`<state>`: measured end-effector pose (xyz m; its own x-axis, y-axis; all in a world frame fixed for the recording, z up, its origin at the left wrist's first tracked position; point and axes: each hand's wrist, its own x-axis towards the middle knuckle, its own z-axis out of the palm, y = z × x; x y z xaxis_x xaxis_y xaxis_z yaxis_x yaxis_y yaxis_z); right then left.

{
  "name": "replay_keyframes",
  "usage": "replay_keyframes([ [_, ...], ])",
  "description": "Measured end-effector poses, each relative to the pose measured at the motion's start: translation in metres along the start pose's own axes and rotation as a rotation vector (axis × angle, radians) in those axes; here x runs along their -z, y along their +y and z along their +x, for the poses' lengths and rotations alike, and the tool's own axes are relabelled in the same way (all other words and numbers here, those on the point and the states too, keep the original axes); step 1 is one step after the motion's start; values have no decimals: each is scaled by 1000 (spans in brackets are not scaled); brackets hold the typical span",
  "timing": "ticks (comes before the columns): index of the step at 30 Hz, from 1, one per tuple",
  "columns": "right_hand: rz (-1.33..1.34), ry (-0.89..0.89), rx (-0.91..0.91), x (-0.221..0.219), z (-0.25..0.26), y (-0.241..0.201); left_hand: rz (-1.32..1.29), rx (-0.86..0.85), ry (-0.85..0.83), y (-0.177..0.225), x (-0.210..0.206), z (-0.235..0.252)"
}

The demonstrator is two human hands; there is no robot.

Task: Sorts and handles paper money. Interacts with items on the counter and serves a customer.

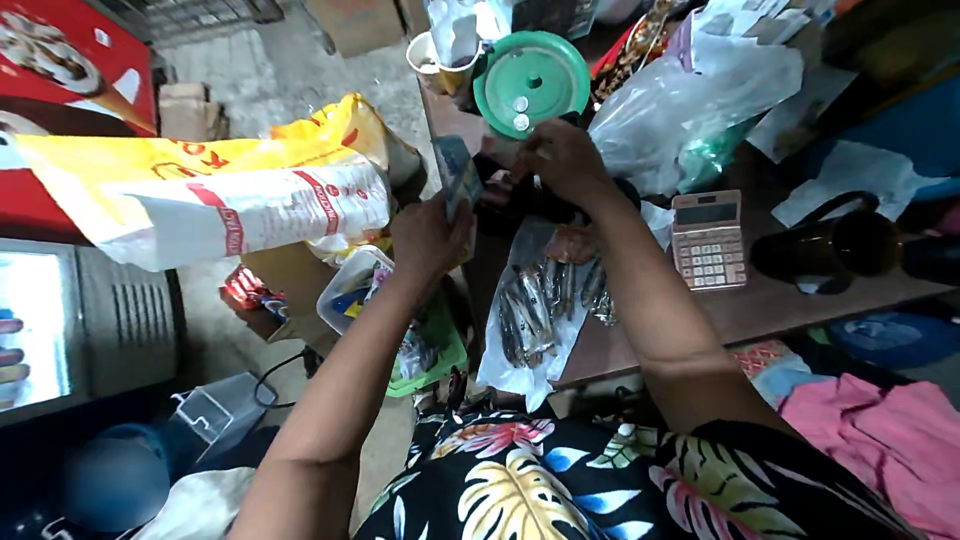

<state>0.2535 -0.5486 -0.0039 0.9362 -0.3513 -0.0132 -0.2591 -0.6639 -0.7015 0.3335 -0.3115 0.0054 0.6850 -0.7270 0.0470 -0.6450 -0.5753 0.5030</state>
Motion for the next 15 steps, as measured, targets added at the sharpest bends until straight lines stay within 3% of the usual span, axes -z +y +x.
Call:
replay_keyframes([
  [3, 504, 132, -135, 13, -21, 7, 233, 26, -326, 35, 9, 33],
  [6, 884, 212, -236, 14, -40, 16, 374, -108, -495, 53, -6, 62],
  [9, 984, 264, -260, 15, -66, 20, 516, -248, -649, 59, -23, 86],
  [15, 981, 262, -266, 6, -110, 24, 722, -216, -758, 79, -26, 99],
])
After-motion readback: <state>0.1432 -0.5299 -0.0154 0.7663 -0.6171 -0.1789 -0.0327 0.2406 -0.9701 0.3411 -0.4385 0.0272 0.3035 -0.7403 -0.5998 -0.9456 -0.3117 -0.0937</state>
